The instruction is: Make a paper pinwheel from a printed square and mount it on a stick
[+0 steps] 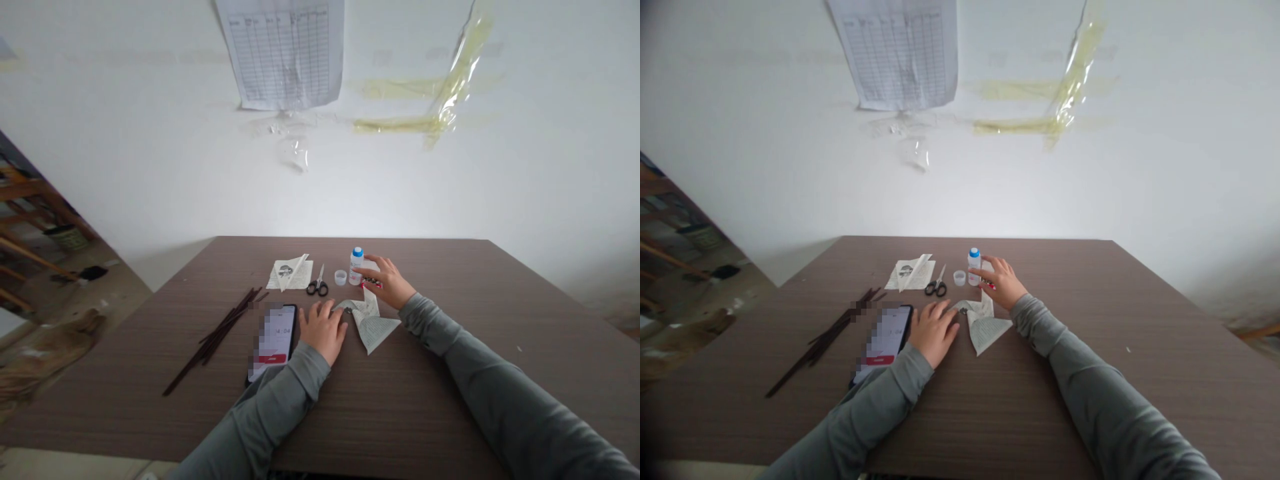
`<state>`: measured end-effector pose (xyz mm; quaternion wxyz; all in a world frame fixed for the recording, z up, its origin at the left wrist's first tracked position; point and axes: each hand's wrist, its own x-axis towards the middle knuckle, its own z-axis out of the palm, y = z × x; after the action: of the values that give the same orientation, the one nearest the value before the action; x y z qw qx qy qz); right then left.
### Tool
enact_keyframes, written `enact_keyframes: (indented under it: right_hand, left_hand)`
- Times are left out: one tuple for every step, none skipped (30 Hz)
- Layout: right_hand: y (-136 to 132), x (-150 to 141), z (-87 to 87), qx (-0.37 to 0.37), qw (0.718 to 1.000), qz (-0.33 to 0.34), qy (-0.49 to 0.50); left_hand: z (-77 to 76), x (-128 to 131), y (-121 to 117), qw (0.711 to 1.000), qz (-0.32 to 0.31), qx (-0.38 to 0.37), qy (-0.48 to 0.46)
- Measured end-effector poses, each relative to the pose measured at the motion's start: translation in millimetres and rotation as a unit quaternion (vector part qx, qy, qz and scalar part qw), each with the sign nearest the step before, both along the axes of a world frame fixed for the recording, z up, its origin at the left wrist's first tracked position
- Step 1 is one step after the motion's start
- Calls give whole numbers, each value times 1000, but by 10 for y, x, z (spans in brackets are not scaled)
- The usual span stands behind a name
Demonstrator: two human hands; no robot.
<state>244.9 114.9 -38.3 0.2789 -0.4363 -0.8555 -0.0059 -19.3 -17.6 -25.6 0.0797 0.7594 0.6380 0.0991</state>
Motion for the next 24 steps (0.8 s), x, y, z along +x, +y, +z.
enact_keyframes:
  right_hand:
    - [40,-36,10,-4,1000,-7,-4]
    - [73,-63,14,-8,1000,-17,-8]
    - [99,-83,13,-11,1000,-27,-11]
    - [118,-96,7,-14,999,-36,-14]
    - [132,-107,-3,-17,999,-44,-18]
    - [142,-116,-15,-20,998,-48,-23]
    - [150,-126,-30,-22,998,-49,-28]
    - [156,-138,-45,-24,998,-49,-34]
    - [162,-152,-59,-23,998,-52,-38]
    - [167,-166,-71,-21,997,-58,-38]
    - [171,-180,-80,-18,997,-65,-38]
    - [174,-190,-84,-17,997,-69,-37]
    - [176,-197,-83,-16,997,-70,-36]
    - [177,-200,-77,-17,997,-68,-37]
    - [176,-201,-67,-20,997,-63,-39]
    - [176,-201,-56,-23,997,-60,-43]
    - [175,-202,-45,-27,997,-59,-46]
    - [175,-205,-35,-30,997,-62,-48]
    - [176,-211,-29,-34,996,-65,-49]
    - [177,-220,-25,-37,996,-67,-49]
    - [180,-230,-25,-39,996,-70,-47]
    - [184,-240,-27,-38,996,-73,-43]
    - [187,-247,-29,-36,996,-76,-35]
    - [191,-250,-31,-32,996,-79,-25]
  left_hand:
    - [29,2,-12,1000,-6,-9,-3]
    - [51,2,-22,1000,-15,-14,-7]
    - [66,0,-30,999,-24,-18,-11]
    - [74,-2,-36,999,-31,-21,-14]
    - [78,-4,-40,999,-37,-21,-17]
    - [77,-6,-42,999,-40,-21,-20]
    - [74,-5,-43,999,-41,-21,-21]
    - [68,-4,-42,999,-40,-21,-22]
    - [63,-2,-42,999,-38,-20,-22]
    - [58,0,-42,999,-36,-18,-22]
    - [54,3,-43,999,-35,-14,-22]
    - [51,5,-45,999,-33,-11,-22]
    - [51,8,-48,999,-31,-9,-21]
    - [51,10,-52,999,-29,-10,-21]
    - [52,12,-55,999,-27,-12,-20]
    - [53,12,-59,999,-26,-14,-19]
    - [52,12,-61,999,-26,-18,-17]
    - [51,10,-63,999,-28,-21,-16]
    - [48,6,-62,999,-33,-20,-17]
    - [45,3,-61,999,-37,-19,-17]
    - [43,0,-57,999,-40,-19,-16]
    - [43,-2,-54,999,-40,-20,-16]
    - [45,-1,-49,999,-38,-21,-15]
    - [50,0,-45,999,-36,-23,-14]
